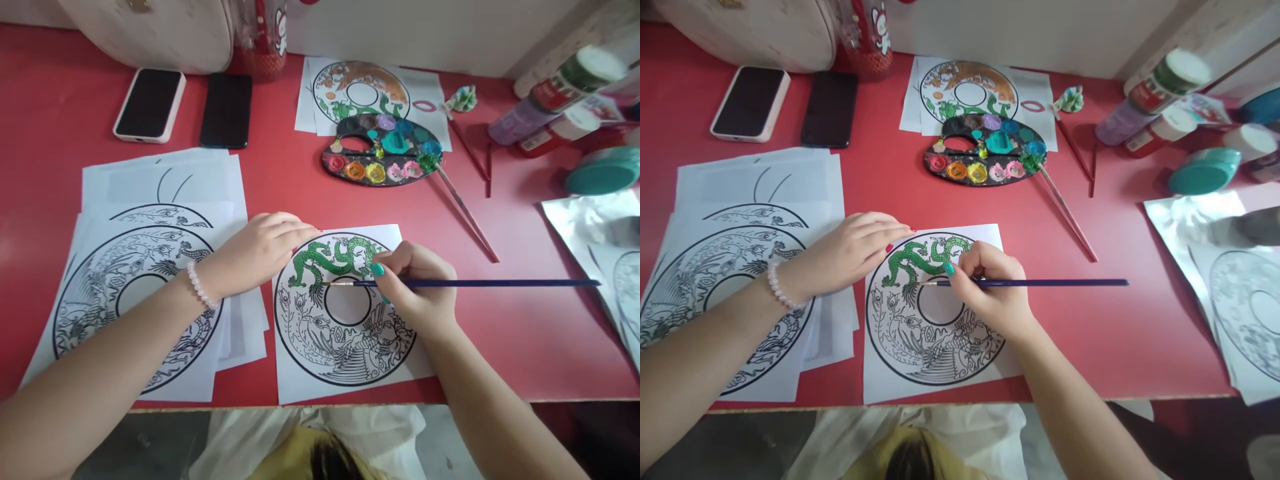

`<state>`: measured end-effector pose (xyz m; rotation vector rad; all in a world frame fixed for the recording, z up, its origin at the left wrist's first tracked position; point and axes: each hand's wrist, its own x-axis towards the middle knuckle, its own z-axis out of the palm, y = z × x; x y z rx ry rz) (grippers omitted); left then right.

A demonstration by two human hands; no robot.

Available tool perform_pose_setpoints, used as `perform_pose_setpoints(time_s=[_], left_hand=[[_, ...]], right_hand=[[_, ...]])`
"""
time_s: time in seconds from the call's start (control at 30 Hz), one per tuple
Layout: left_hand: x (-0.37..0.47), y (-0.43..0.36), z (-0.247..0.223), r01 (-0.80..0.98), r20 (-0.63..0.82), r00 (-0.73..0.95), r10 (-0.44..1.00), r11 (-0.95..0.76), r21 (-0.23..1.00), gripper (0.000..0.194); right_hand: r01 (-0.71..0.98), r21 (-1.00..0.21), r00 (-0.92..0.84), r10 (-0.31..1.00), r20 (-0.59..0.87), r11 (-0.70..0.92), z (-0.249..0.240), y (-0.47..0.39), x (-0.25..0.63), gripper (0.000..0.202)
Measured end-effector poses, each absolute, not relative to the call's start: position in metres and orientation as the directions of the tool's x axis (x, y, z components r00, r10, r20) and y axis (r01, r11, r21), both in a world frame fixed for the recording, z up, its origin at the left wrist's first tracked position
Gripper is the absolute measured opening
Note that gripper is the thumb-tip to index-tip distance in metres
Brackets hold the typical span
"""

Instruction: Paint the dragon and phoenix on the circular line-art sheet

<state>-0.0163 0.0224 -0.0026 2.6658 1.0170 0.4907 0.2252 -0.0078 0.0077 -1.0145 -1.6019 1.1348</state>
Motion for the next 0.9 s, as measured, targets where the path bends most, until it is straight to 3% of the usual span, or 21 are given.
perform_pose_setpoints(time_s=[0.3, 0.9], left_hand=[[-0.0160, 0.0227, -0.0039, 0.599, 0.225, 0.699, 0.679, -0.727, 0.336, 0.035], [-0.0168, 0.0225, -0.0039, 0.600, 0.178, 0.683, 0.708, -0.684, 0.415, 0.036]], right_hand=[[0.228, -0.930, -0.254, 0.940, 0.228, 0.287, 0.0049, -0.0063, 0.2258, 0.032], [0.262, -0.919, -0.256, 0.940, 0.227, 0.293, 0.0018, -0.0072, 0.2256, 0.032]])
